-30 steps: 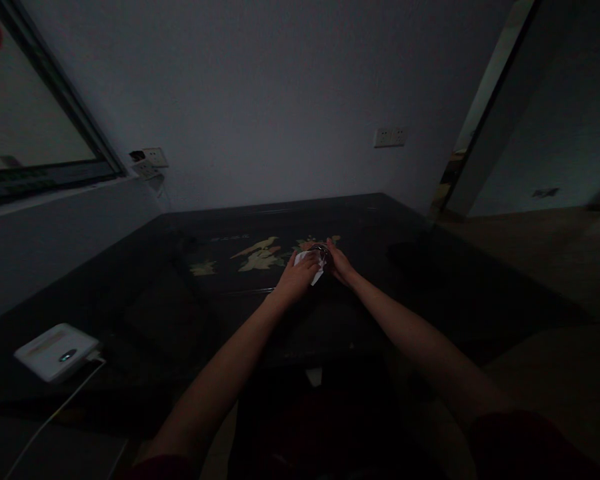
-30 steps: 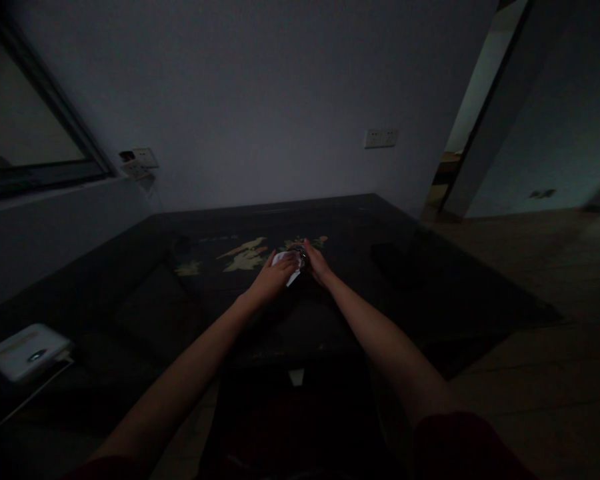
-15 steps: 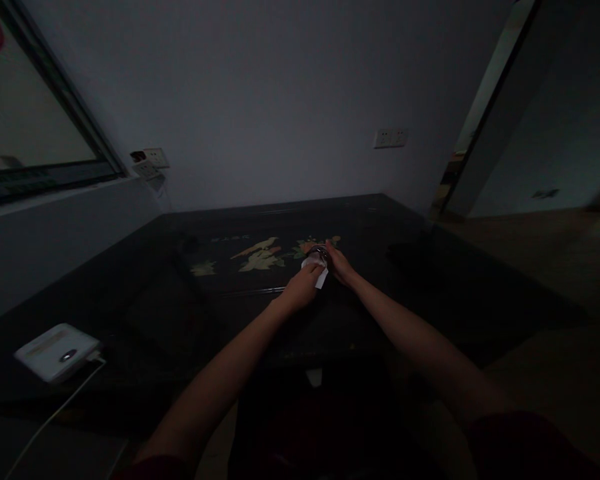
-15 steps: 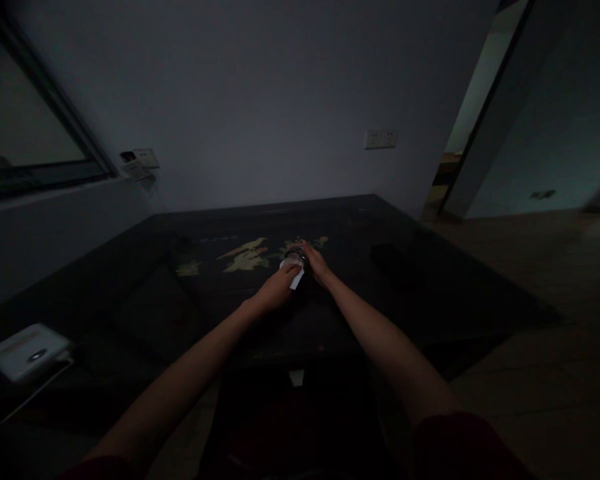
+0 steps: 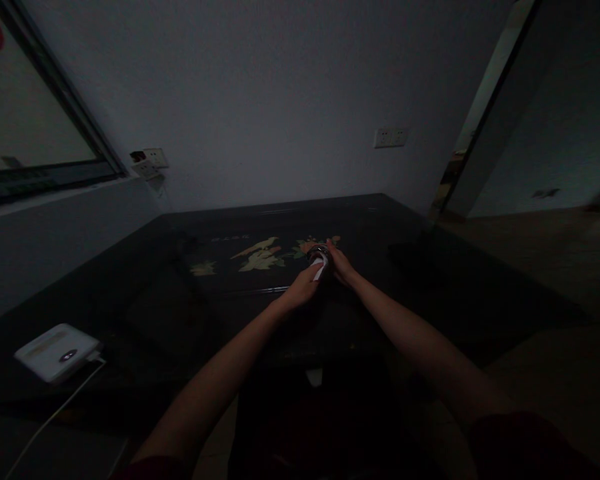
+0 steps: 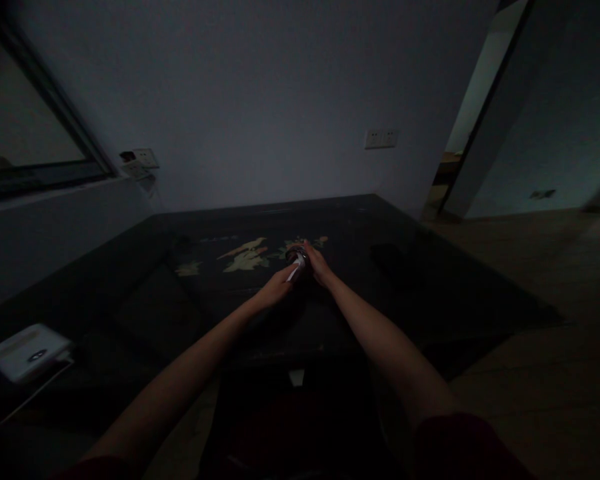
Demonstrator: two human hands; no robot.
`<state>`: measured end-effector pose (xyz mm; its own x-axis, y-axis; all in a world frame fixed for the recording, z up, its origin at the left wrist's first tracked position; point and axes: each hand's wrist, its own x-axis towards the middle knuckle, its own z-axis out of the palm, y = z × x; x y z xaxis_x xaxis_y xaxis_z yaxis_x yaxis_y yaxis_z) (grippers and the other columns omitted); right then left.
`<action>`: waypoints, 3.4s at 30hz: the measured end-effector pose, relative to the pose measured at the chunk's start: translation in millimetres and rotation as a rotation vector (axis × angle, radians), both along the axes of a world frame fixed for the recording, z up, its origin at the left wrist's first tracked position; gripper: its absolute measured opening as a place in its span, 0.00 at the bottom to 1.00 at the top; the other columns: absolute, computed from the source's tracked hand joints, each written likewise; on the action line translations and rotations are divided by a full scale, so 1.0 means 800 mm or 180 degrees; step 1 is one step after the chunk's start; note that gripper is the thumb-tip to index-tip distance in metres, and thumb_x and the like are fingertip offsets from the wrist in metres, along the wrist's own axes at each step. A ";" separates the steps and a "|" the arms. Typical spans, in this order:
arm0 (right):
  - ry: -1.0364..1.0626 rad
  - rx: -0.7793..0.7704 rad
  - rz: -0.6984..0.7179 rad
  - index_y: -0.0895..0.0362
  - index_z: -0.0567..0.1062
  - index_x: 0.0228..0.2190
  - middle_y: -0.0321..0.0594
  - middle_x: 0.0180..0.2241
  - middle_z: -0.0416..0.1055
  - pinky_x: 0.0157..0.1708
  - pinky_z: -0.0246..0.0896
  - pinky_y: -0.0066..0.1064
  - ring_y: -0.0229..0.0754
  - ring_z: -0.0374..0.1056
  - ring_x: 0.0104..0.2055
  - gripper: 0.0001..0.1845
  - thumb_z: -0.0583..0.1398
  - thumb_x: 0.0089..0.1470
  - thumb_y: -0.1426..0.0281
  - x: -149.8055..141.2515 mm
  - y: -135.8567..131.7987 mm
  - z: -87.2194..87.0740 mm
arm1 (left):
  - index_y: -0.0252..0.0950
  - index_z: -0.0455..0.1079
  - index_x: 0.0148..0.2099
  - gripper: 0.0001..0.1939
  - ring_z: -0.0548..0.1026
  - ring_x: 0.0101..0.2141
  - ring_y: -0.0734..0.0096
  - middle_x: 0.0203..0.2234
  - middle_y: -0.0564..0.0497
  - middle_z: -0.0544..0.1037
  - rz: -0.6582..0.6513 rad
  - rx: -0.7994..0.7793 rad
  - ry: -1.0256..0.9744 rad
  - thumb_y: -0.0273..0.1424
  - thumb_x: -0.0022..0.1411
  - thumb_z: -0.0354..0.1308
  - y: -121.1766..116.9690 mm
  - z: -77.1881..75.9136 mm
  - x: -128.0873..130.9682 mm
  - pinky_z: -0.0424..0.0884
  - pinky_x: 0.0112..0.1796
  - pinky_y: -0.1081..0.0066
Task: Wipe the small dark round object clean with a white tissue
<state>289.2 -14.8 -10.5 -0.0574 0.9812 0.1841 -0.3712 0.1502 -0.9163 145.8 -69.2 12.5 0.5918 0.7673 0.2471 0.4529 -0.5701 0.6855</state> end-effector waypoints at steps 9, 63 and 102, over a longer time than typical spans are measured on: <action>0.0024 -0.0082 0.0023 0.54 0.78 0.31 0.40 0.33 0.79 0.43 0.66 0.36 0.47 0.73 0.43 0.29 0.61 0.42 0.41 0.001 0.004 -0.003 | 0.35 0.59 0.61 0.25 0.69 0.54 0.60 0.60 0.40 0.62 0.0193 0.1111 0.1516 0.22 0.62 0.46 -0.010 0.010 -0.007 0.68 0.51 0.63; -0.0011 -0.0594 0.0397 0.57 0.77 0.32 0.40 0.28 0.77 0.28 0.64 0.28 0.39 0.71 0.28 0.29 0.54 0.53 0.44 0.014 0.013 -0.011 | 0.32 0.61 0.60 0.27 0.63 0.59 0.59 0.58 0.39 0.65 0.0305 0.1152 0.1234 0.19 0.58 0.47 0.004 -0.001 -0.009 0.61 0.58 0.60; -0.0401 0.0062 -0.0148 0.56 0.77 0.33 0.43 0.36 0.77 0.47 0.65 0.39 0.50 0.71 0.46 0.31 0.57 0.46 0.41 0.010 0.005 -0.007 | 0.34 0.57 0.63 0.29 0.64 0.58 0.58 0.60 0.40 0.63 0.0200 0.1024 0.1223 0.22 0.58 0.50 -0.004 0.001 -0.008 0.64 0.56 0.60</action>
